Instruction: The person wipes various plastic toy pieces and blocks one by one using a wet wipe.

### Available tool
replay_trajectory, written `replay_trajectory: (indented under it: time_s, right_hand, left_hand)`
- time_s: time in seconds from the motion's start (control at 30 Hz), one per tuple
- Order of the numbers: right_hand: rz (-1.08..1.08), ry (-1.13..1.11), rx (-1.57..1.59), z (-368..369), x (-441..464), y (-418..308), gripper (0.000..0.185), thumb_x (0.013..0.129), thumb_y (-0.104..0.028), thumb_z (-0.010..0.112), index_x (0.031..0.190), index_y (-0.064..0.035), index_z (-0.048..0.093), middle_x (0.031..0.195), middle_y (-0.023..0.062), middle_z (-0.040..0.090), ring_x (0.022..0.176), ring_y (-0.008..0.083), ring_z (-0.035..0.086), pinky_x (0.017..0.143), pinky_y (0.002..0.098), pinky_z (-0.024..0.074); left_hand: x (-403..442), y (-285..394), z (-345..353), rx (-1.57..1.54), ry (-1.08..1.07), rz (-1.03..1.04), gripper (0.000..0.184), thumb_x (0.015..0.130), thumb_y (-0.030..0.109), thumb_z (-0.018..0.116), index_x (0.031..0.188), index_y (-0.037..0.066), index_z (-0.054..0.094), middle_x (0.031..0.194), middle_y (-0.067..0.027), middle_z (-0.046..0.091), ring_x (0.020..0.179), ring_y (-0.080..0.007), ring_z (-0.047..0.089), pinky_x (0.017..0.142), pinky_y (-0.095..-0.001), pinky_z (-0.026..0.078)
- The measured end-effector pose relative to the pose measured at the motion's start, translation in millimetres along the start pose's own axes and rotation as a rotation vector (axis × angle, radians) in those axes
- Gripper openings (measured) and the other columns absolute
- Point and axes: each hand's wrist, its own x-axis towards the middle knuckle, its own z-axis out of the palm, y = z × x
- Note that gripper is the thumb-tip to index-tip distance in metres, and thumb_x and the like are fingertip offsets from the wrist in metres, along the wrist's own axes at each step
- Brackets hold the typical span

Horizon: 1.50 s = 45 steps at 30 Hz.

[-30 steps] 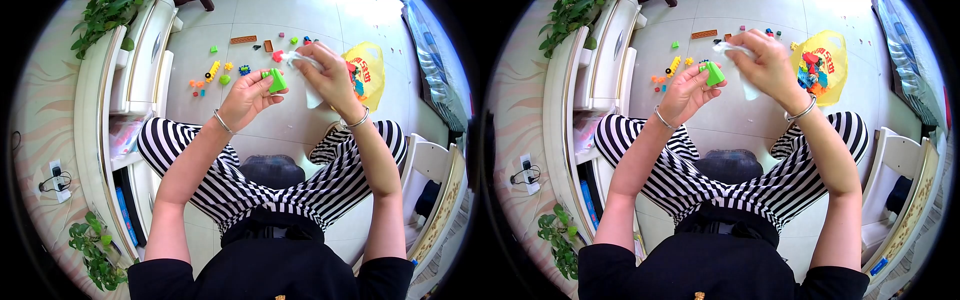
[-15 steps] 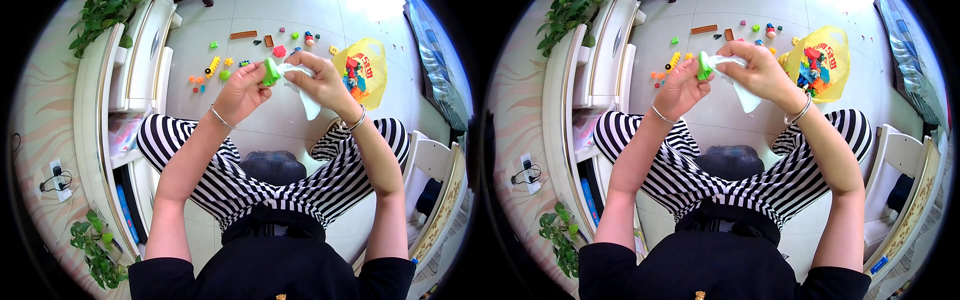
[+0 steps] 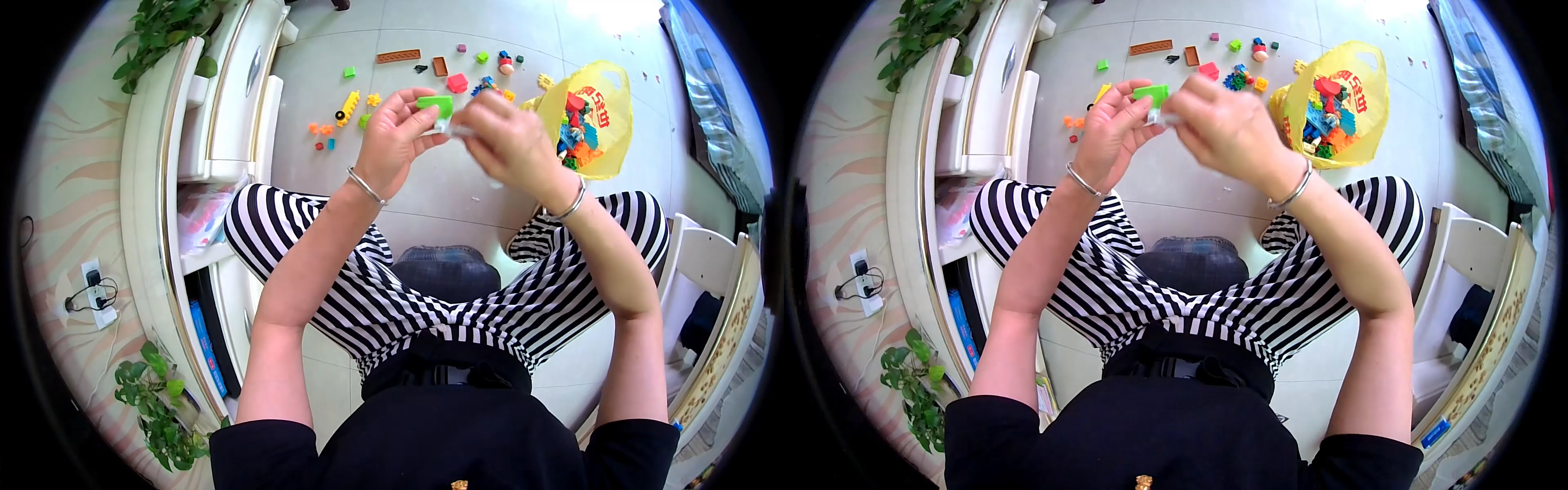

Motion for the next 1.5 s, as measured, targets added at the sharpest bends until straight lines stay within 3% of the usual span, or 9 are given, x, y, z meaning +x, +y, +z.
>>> replay_trajectory:
  time_s: [0.07, 0.2, 0.33, 0.57, 0.73, 1.1, 1.17, 1.27, 1.5]
  right_hand:
    - [-0.059, -0.241, -0.05, 4.2, -9.9, -8.8, 0.011, 0.077, -0.009, 0.061, 0.088, -0.0104, 0.06, 0.08, 0.0061, 0.055, 0.063, 0.0265, 0.06, 0.054, 0.0355, 0.0485]
    - [0.08, -0.075, 0.182, -2.3, -5.0, -3.3, 0.014, 0.076, -0.008, 0.064, 0.09, -0.0076, 0.06, 0.08, 0.0087, 0.056, 0.058, 0.0258, 0.057, 0.054, 0.0343, 0.047]
    - [0.494, 0.094, 0.584, -6.3, 7.4, 9.6, 0.018, 0.084, -0.015, 0.064, 0.095, -0.0013, 0.059, 0.078, 0.0009, 0.059, 0.062, 0.0052, 0.052, 0.055, 0.0214, 0.042]
    - [0.727, 0.042, 0.884, 0.8, 9.7, -7.6, 0.019, 0.087, -0.017, 0.062, 0.098, -0.0018, 0.059, 0.081, -0.0001, 0.06, 0.07, 0.0045, 0.054, 0.059, 0.0207, 0.0435]
    - [0.563, -0.093, 0.706, 8.9, 0.5, -3.2, 0.014, 0.088, -0.015, 0.06, 0.096, -0.0036, 0.058, 0.077, -0.0034, 0.056, 0.067, 0.0025, 0.051, 0.059, 0.0187, 0.04]
    - [0.847, 0.02, 0.946, 8.3, 4.7, -1.9, 0.016, 0.087, -0.017, 0.06, 0.094, -0.003, 0.058, 0.076, -0.0009, 0.059, 0.064, 0.0054, 0.053, 0.056, 0.0219, 0.0427]
    - [0.614, 0.005, 0.782, 18.7, -1.7, 2.4, 0.016, 0.089, -0.016, 0.059, 0.099, -0.0034, 0.058, 0.079, -0.0035, 0.058, 0.067, 0.002, 0.051, 0.057, 0.0186, 0.0406]
    - [0.612, -0.149, 0.659, 21.0, -8.2, 5.3, 0.015, 0.089, -0.016, 0.059, 0.097, -0.0035, 0.058, 0.078, -0.004, 0.057, 0.067, 0.0018, 0.051, 0.057, 0.0187, 0.0402]
    - [0.967, -0.187, 0.911, 1.4, -17.3, -2.3, 0.017, 0.087, -0.019, 0.059, 0.091, -0.0022, 0.061, 0.073, -0.0009, 0.059, 0.059, 0.0044, 0.053, 0.051, 0.0213, 0.0406]
  left_hand:
    - [1.0, 4.1, -3.8, -0.095, 0.024, -0.028, 0.028, 0.092, 0.011, 0.053, 0.119, 0.007, 0.048, 0.1, -0.0047, 0.059, 0.094, -0.0154, 0.059, 0.082, -0.0296, 0.052]
    - [3.1, 4.2, -13.6, -0.438, -0.059, -0.162, 0.028, 0.093, 0.015, 0.053, 0.12, 0.011, 0.049, 0.102, -0.0038, 0.059, 0.092, -0.0144, 0.059, 0.078, -0.0257, 0.05]
    - [1.1, 1.0, -6.7, -0.498, -0.177, -0.216, 0.029, 0.093, 0.017, 0.054, 0.121, 0.013, 0.049, 0.102, -0.0033, 0.059, 0.09, -0.0135, 0.058, 0.075, -0.0238, 0.049]
    - [2.7, -7.0, -1.8, -0.559, -0.253, -0.236, 0.024, 0.093, 0.015, 0.054, 0.116, 0.009, 0.05, 0.097, -0.003, 0.059, 0.082, -0.0118, 0.06, 0.071, -0.0233, 0.051]
    - [5.0, -4.5, -6.5, -0.671, -0.233, -0.214, 0.022, 0.093, 0.013, 0.053, 0.114, 0.007, 0.05, 0.094, -0.0038, 0.06, 0.079, -0.0118, 0.061, 0.07, -0.0243, 0.053]
    - [0.1, -3.2, 1.8, -0.52, -0.206, -0.278, 0.022, 0.093, 0.016, 0.054, 0.112, 0.007, 0.051, 0.096, -0.0043, 0.059, 0.084, -0.0137, 0.06, 0.075, -0.0267, 0.051]
    - [0.3, -4.6, 1.5, -0.532, -0.194, -0.265, 0.021, 0.093, 0.016, 0.054, 0.112, 0.006, 0.051, 0.096, -0.0043, 0.059, 0.083, -0.0137, 0.06, 0.075, -0.0265, 0.051]
    - [3.5, -10.2, -7.3, -0.551, -0.174, -0.247, 0.021, 0.093, 0.016, 0.054, 0.112, 0.006, 0.05, 0.096, -0.0045, 0.059, 0.083, -0.0138, 0.06, 0.075, -0.0264, 0.051]
    - [4.2, -21.6, -3.5, -0.45, -0.126, -0.282, 0.022, 0.093, 0.017, 0.054, 0.111, 0.007, 0.048, 0.096, -0.0039, 0.059, 0.085, -0.0134, 0.059, 0.076, -0.0276, 0.05]
